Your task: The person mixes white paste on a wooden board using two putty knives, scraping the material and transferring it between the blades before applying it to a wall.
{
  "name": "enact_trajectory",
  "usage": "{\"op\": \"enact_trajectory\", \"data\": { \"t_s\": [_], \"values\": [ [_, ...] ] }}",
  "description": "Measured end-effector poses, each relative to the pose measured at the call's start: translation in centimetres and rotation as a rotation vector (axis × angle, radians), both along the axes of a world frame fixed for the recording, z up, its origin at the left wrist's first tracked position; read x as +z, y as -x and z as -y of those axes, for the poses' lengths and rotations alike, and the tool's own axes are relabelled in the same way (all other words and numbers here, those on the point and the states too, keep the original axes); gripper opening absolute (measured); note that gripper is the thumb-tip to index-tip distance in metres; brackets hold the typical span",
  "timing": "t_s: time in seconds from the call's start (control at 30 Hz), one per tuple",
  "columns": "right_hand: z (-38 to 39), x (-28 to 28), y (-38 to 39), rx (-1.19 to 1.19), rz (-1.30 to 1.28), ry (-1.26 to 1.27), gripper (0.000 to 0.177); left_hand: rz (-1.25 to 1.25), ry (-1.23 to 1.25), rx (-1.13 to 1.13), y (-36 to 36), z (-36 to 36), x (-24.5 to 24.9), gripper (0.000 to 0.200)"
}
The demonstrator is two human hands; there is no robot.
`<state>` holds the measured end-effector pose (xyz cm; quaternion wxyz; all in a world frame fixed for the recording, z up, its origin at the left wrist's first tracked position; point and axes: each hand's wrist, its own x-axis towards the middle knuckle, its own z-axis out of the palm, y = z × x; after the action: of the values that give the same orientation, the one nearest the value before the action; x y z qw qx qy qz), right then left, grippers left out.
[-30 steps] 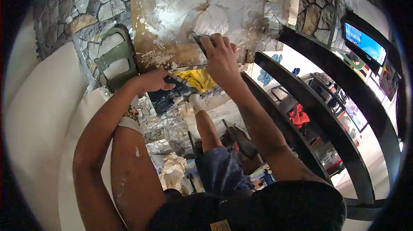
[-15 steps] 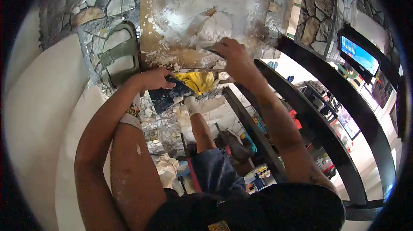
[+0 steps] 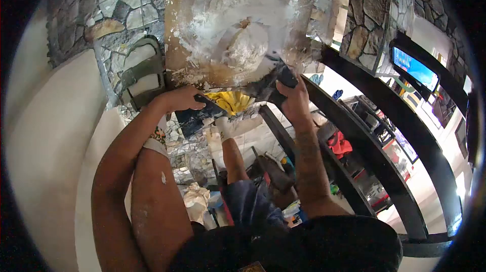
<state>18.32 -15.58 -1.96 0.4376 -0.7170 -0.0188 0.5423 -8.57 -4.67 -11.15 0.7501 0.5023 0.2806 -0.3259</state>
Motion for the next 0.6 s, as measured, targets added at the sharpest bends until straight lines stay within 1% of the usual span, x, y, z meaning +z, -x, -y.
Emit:
{"op": "enact_trajectory", "data": {
  "t_s": [0.07,0.17,0.2,0.3,0.37,0.43,0.47,0.53,0.6],
  "values": [
    [1.0,-1.8,0.5,-0.297,-0.183,-0.089,0.028,0.026,-0.035,-0.027,-0.2,0.1,0.4,0.04],
    [3.8,-4.6,2.2,-0.577,-0.309,-0.001,0.024,0.071,-0.103,-0.044,0.3,0.5,-0.9,0.041],
    [3.2,-3.7,3.3,-0.599,-0.292,0.096,0.019,0.085,-0.119,-0.045,0.5,1.0,-1.4,0.041],
    [4.3,-5.0,5.6,-0.559,-0.255,0.159,0.014,0.043,-0.056,-0.135,0.1,0.3,-0.7,0.048],
    [6.5,-7.9,6.8,-0.251,0.012,0.151,0.01,0.055,-0.043,-0.132,0.1,0.5,-1.2,0.046],
    [4.0,-6.6,8.3,-0.543,-0.171,0.285,0.011,0.08,-0.053,-0.123,0.2,0.7,-1.7,0.044],
    [4.0,-7.6,9.2,-0.638,-0.166,0.178,0.009,0.098,-0.069,-0.116,0.3,0.8,-1.8,0.042],
    [4.9,-9.3,10.1,-0.533,-0.079,0.158,0.009,0.111,-0.079,-0.101,0.4,0.8,-1.8,0.041],
    [4.9,-9.9,10.4,-0.453,-0.021,0.245,0.013,0.097,-0.066,-0.079,0.7,1.1,-1.9,0.041]
  ]
}}
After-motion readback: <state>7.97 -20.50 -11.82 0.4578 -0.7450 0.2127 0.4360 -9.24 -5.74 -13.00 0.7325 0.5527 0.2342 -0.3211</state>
